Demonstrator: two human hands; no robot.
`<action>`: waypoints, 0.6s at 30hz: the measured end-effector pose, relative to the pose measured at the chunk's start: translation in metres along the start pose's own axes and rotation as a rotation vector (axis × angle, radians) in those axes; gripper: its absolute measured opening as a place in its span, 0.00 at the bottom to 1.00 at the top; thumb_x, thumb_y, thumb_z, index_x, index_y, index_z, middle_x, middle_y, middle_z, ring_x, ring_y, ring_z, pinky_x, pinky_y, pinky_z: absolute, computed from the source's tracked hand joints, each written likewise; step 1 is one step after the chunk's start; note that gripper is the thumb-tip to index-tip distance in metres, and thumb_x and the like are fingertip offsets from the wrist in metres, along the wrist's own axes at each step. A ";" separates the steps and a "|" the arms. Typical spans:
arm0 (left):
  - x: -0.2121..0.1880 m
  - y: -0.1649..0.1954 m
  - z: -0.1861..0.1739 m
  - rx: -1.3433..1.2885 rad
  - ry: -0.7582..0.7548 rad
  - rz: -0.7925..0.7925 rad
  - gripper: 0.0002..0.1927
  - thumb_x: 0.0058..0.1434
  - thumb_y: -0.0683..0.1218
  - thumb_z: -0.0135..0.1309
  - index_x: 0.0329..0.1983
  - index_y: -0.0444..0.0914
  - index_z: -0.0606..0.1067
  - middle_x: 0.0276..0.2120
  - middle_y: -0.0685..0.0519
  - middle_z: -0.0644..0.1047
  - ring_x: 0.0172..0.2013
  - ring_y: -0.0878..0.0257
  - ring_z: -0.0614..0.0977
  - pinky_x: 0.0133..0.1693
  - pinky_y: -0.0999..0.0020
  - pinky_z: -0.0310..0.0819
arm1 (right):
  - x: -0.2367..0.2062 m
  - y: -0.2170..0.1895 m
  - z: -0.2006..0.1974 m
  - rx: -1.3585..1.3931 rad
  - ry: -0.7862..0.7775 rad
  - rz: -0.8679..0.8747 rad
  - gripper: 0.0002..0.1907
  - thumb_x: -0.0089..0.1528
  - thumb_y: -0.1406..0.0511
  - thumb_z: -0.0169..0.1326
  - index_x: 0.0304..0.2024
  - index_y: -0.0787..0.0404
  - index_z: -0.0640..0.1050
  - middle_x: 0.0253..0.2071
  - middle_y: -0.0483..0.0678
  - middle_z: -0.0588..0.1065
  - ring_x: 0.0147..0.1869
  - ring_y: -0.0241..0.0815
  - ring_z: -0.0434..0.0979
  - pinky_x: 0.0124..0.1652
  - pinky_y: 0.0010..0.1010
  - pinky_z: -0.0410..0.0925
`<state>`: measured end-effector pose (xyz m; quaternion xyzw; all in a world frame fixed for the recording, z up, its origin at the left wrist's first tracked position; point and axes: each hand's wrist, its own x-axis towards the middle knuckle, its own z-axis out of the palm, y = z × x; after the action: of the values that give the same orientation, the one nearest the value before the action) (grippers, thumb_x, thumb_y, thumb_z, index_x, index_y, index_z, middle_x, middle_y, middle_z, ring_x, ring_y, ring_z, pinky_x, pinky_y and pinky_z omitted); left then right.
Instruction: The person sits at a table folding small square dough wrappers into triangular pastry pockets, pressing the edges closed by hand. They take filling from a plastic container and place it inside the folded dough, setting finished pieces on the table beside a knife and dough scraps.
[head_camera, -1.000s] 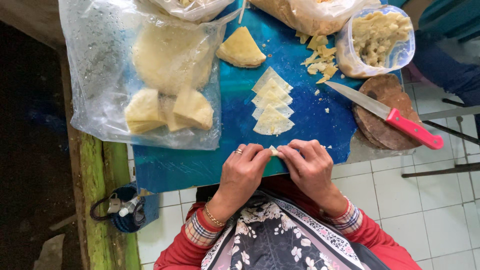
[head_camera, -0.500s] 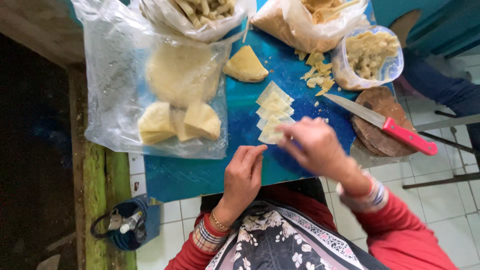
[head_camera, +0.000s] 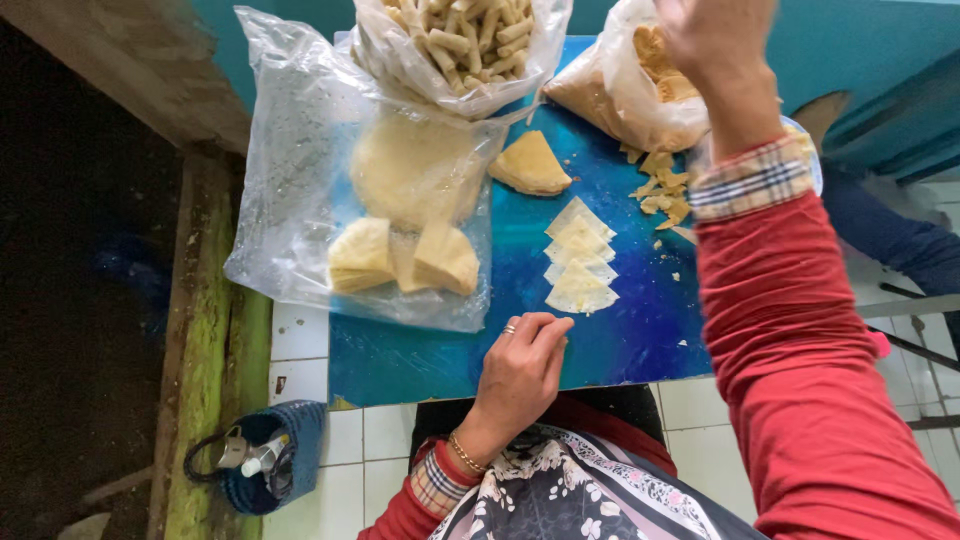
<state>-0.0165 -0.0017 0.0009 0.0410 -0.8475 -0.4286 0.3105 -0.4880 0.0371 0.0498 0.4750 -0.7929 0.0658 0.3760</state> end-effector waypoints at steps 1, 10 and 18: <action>0.000 0.000 0.000 -0.005 -0.004 0.001 0.10 0.62 0.37 0.57 0.47 0.35 0.77 0.41 0.46 0.77 0.39 0.47 0.79 0.42 0.56 0.74 | -0.018 0.014 -0.008 -0.049 -0.003 -0.022 0.10 0.66 0.58 0.57 0.36 0.55 0.83 0.32 0.48 0.79 0.33 0.48 0.77 0.32 0.41 0.66; 0.001 0.002 -0.003 -0.011 -0.044 -0.007 0.09 0.63 0.39 0.57 0.46 0.35 0.77 0.41 0.47 0.77 0.40 0.47 0.80 0.42 0.56 0.75 | -0.068 0.020 0.005 -0.223 -0.512 0.135 0.15 0.74 0.53 0.57 0.38 0.53 0.85 0.31 0.52 0.81 0.42 0.51 0.80 0.51 0.51 0.64; 0.002 -0.001 -0.005 -0.003 -0.043 -0.012 0.08 0.63 0.39 0.57 0.45 0.35 0.77 0.40 0.46 0.77 0.40 0.47 0.80 0.42 0.56 0.74 | -0.074 0.047 0.003 0.139 -0.225 0.330 0.09 0.67 0.60 0.59 0.39 0.57 0.86 0.34 0.56 0.80 0.37 0.54 0.81 0.35 0.42 0.71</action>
<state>-0.0152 -0.0062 0.0035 0.0366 -0.8530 -0.4325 0.2898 -0.5070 0.1135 0.0107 0.3678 -0.8905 0.1275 0.2355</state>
